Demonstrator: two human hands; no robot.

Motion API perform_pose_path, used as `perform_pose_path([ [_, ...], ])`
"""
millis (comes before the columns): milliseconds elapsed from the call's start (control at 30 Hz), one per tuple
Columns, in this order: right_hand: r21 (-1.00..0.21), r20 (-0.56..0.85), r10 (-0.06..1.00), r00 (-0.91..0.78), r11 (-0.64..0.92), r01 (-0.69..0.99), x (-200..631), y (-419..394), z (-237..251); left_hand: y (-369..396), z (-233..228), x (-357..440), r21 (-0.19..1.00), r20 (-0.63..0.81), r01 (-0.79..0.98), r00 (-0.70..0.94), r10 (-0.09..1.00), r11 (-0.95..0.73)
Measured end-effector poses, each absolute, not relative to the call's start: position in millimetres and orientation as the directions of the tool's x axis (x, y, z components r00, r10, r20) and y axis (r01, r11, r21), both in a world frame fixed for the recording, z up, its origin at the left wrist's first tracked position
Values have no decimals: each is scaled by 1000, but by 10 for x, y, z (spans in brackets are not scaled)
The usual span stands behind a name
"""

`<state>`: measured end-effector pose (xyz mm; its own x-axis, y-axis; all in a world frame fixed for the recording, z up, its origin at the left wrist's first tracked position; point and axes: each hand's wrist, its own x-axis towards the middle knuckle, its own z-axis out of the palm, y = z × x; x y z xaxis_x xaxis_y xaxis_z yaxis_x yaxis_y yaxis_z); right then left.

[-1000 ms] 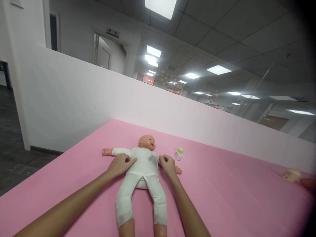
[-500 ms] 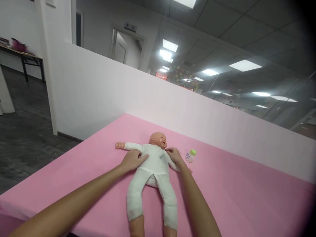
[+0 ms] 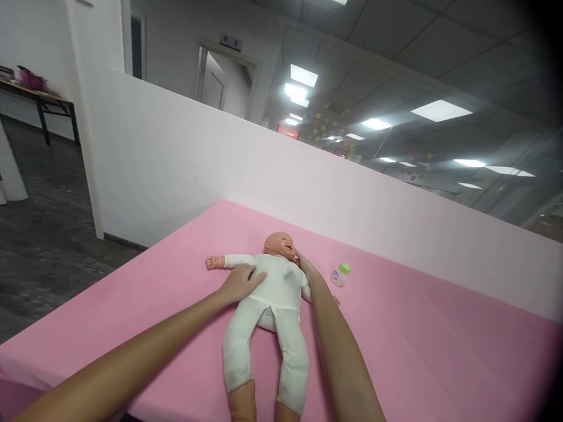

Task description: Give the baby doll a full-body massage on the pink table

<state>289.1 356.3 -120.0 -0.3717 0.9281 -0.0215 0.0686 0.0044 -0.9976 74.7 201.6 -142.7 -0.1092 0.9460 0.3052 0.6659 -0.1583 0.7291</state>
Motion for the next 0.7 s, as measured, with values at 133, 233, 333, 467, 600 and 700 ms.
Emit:
perform_pose_path([
  [133, -978, -168, 871, -462, -208, -36, 2891, 3567, -1147, 2009, -1428, 754, 736, 301, 662, -130, 945, -143],
  [233, -932, -274, 821, -501, -354, -71, 2847, 3612, -1091, 1998, -1436, 754, 731, 298, 669, -133, 945, -136],
  [333, -921, -287, 820, -496, -378, -92, 2780, 3681, -1041, 1995, -1445, 751, 734, 301, 664, -135, 944, -139],
  [467, -923, -284, 834, -472, -371, -100, 2703, 3794, -997, 1994, -1447, 745, 742, 292, 658, -142, 946, -130],
  [600, -914, -314, 820, -478, -397, -81, 2692, 3890, -1033, 1998, -1449, 744, 734, 287, 667, -133, 949, -129],
  [700, -901, -280, 815, -507, -405, -153, 2723, 3931, -1106, 2013, -1457, 746, 722, 290, 680, -131, 948, -127],
])
